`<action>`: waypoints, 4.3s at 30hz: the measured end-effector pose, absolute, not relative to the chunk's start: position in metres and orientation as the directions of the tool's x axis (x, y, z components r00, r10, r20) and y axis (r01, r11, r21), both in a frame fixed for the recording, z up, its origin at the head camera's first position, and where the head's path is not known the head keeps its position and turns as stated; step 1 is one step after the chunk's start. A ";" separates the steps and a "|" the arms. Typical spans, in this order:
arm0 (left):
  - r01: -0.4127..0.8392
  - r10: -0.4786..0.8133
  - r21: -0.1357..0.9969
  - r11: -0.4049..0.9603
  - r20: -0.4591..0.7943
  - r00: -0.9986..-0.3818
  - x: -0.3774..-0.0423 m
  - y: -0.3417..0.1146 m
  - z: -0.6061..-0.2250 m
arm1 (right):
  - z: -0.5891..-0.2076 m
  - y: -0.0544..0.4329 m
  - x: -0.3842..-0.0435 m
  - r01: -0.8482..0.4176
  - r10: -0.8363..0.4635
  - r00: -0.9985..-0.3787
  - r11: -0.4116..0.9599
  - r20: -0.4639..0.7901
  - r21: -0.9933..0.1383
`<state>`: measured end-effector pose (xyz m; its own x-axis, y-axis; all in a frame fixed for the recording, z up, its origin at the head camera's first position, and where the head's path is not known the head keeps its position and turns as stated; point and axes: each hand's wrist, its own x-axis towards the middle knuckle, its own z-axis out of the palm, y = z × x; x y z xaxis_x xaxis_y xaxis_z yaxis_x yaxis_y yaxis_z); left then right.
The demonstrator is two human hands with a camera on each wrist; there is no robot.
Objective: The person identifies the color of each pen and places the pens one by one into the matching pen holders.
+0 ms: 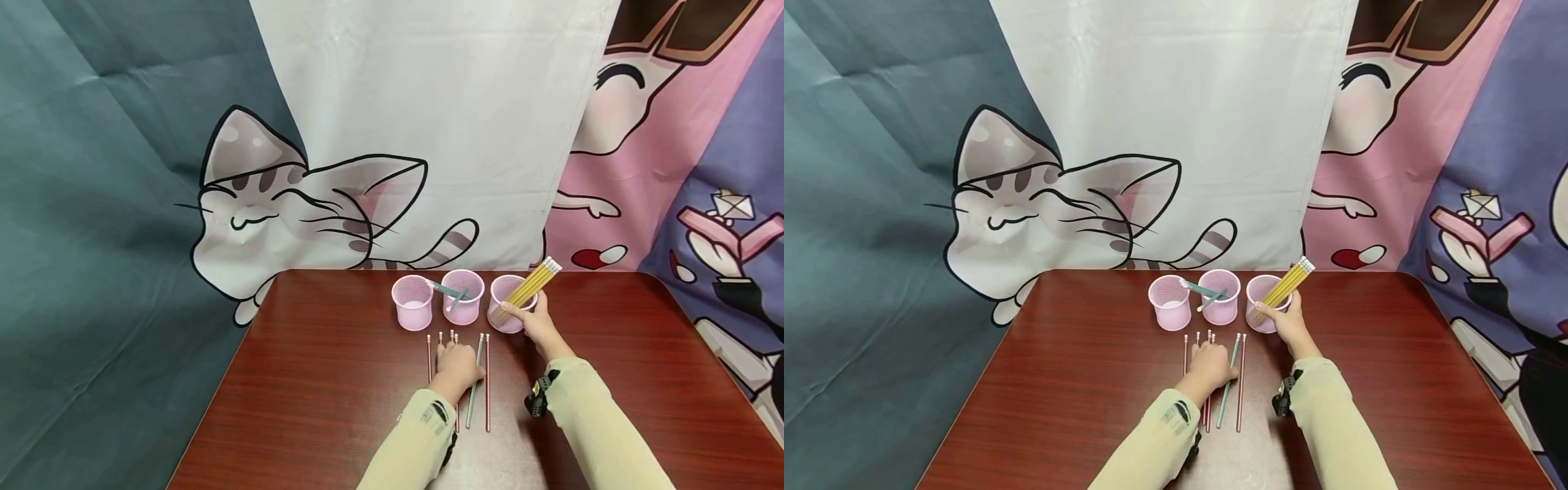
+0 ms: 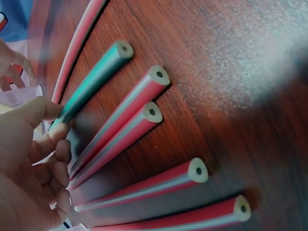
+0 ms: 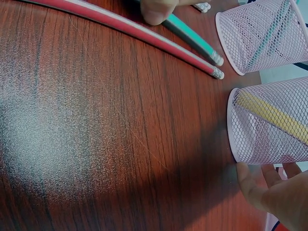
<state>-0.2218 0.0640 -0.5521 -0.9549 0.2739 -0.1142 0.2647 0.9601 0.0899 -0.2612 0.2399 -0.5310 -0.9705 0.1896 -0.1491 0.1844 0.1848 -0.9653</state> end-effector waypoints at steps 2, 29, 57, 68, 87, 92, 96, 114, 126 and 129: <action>0.257 0.266 0.100 0.961 -0.100 -0.959 -0.222 0.063 -0.551 | -0.531 0.240 -0.261 0.183 0.185 -0.971 0.178 -0.150 -0.967; 0.299 0.250 0.334 0.894 0.181 -0.951 -0.233 0.065 -0.516 | -0.533 0.240 -0.263 0.171 0.190 -0.973 0.210 -0.131 -0.963; 0.337 0.204 0.445 0.829 0.321 -0.925 -0.240 0.064 -0.486 | -0.533 0.243 -0.261 0.179 0.183 -0.973 0.219 -0.139 -0.959; 0.373 0.192 0.411 0.832 0.418 -0.888 -0.248 0.059 -0.483 | -0.534 0.242 -0.262 0.167 0.191 -0.973 0.214 -0.127 -0.962; 0.353 0.098 0.512 0.783 0.459 -0.883 -0.256 0.050 -0.473 | -0.534 0.242 -0.261 0.173 0.190 -0.972 0.195 -0.136 -0.965; 0.336 0.073 0.545 0.768 0.447 -0.891 -0.256 0.050 -0.472 | -0.533 0.242 -0.261 0.173 0.186 -0.973 0.191 -0.137 -0.966; 0.327 0.050 0.571 0.753 0.445 -0.894 -0.256 0.049 -0.471 | -0.533 0.242 -0.261 0.177 0.186 -0.972 0.193 -0.141 -0.965; 0.338 0.010 0.649 0.681 0.454 -0.891 -0.259 0.046 -0.464 | -0.532 0.241 -0.261 0.180 0.184 -0.972 0.186 -0.146 -0.966; 0.343 -0.043 0.852 0.395 0.390 -0.920 -0.264 0.039 -0.466 | -0.532 0.241 -0.261 0.165 0.188 -0.974 0.193 -0.129 -0.967; 0.340 -0.066 0.907 0.249 0.366 -0.928 -0.267 0.036 -0.466 | -0.532 0.241 -0.260 0.166 0.187 -0.974 0.195 -0.129 -0.967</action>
<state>-0.2673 0.0362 -0.4664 -0.9283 -0.0657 0.3659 0.3398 0.2494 0.9068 -0.2605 0.2406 -0.5319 -0.9739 0.1866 -0.1293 0.1657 0.1946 -0.9668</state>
